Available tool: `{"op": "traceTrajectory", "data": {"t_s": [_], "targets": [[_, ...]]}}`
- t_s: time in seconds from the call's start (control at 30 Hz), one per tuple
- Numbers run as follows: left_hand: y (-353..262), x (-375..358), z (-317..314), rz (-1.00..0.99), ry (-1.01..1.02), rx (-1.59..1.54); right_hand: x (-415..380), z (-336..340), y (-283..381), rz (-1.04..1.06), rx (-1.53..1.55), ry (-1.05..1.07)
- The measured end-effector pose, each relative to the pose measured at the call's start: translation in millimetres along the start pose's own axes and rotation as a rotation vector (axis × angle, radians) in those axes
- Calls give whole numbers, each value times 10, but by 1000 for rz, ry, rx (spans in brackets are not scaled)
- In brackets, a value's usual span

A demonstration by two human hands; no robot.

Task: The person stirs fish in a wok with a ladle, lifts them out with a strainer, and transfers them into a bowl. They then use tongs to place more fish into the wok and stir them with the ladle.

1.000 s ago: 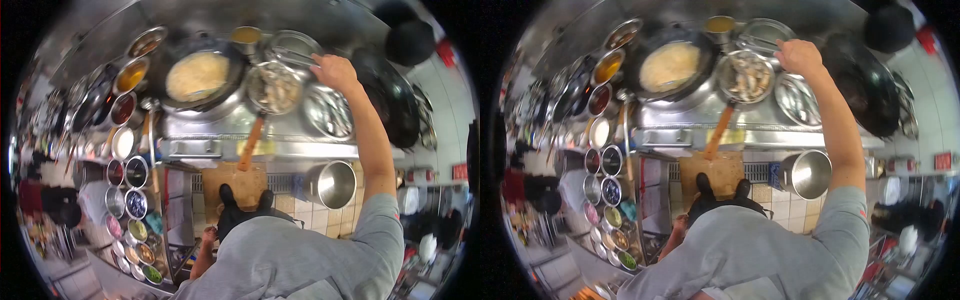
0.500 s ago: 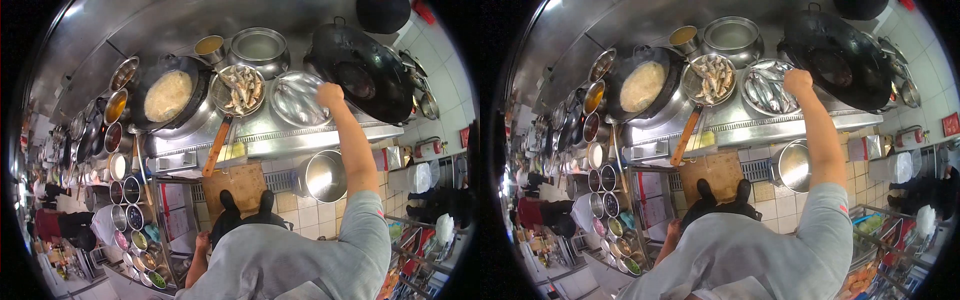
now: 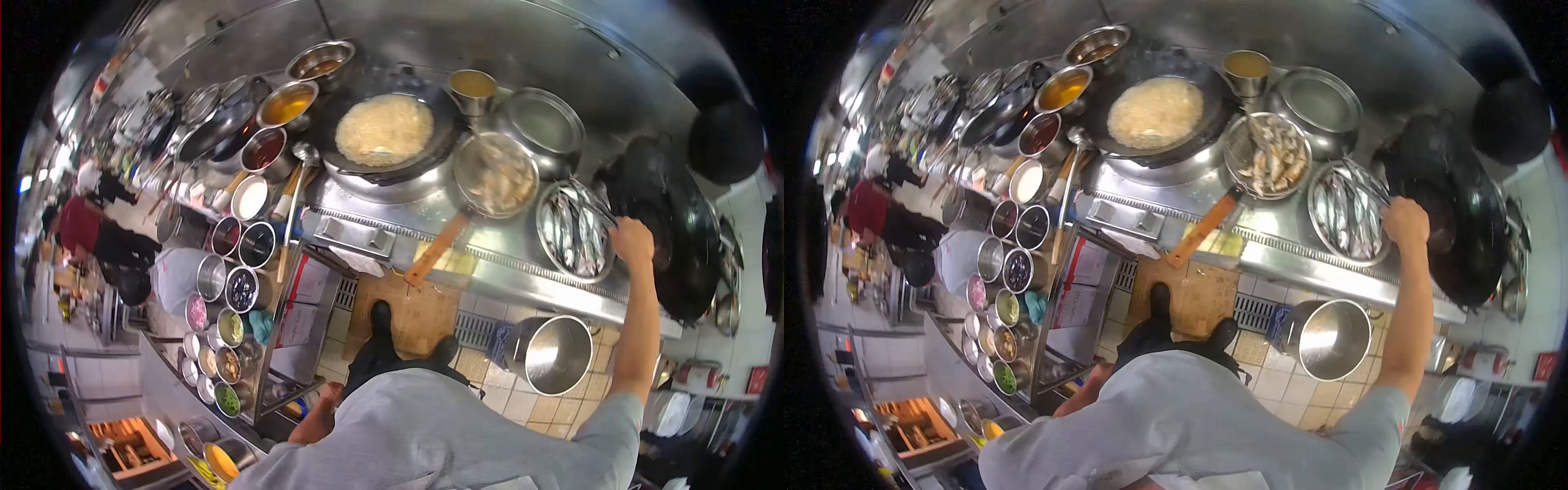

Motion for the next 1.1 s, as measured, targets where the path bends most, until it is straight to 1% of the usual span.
{"op": "traceTrajectory", "data": {"t_s": [0.03, 0.1, 0.17, 0.23, 0.3, 0.4, 0.43, 0.5, 0.6, 0.7, 0.8, 0.9, 0.93, 1.0, 1.03, 1.1], "targets": [[48, 115, -55, -24, 146, 239, -30, 168, 76, 28, 11, -49], [-143, 127, 388, 47, 161, -72, 2, 455, 286, 63, -19, -110], [-200, 338, 619, 255, 203, -588, 149, 782, 632, 112, -51, -180], [-43, 795, 635, 107, 171, -562, 294, 1113, 1110, 177, -87, -248], [-73, 1128, 747, 323, 97, -948, 606, 1338, 1612, 289, -125, -307], [-100, 1528, 1166, 235, 133, -1068, 1114, 1697, 2604, 428, -164, -341], [-67, 1611, 1189, 221, 62, -1125, 1291, 1779, 2943, 482, -170, -341], [137, 1893, 971, 199, -88, -1230, 1653, 1843, 3599, 570, -205, -386], [131, 1826, 1209, 271, -14, -1383, 2226, 1755, 4396, 636, -295, -336], [231, 1588, 1226, 377, -5, -1412, 2646, 1593, 4949, 703, -387, -324], [449, 1262, 937, 500, 26, -1532, 2844, 1518, 5317, 721, -430, -290], [850, 1119, 234, 406, 160, -1739, 2940, 1453, 5452, 725, -430, -300], [959, 1108, 112, 342, 288, -1853, 2956, 1434, 5462, 710, -425, -306], [1038, 1070, 85, 201, 562, -2056, 2957, 1410, 5428, 682, -419, -300], [1025, 1073, 59, 348, 483, -1893, 2963, 1419, 5389, 667, -416, -289], [847, 1096, 319, 599, 334, -1533, 2909, 1415, 5205, 636, -394, -294]]}}
Point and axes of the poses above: each hand's wrist, its own x-axis towards the middle knuckle, its own z-axis out of the back of the hand, y = z × x, the point moved 1 cm from there along x, towards the middle knuckle, and after that the axes turned 2 degrees about -x, right-handed, at the moved point
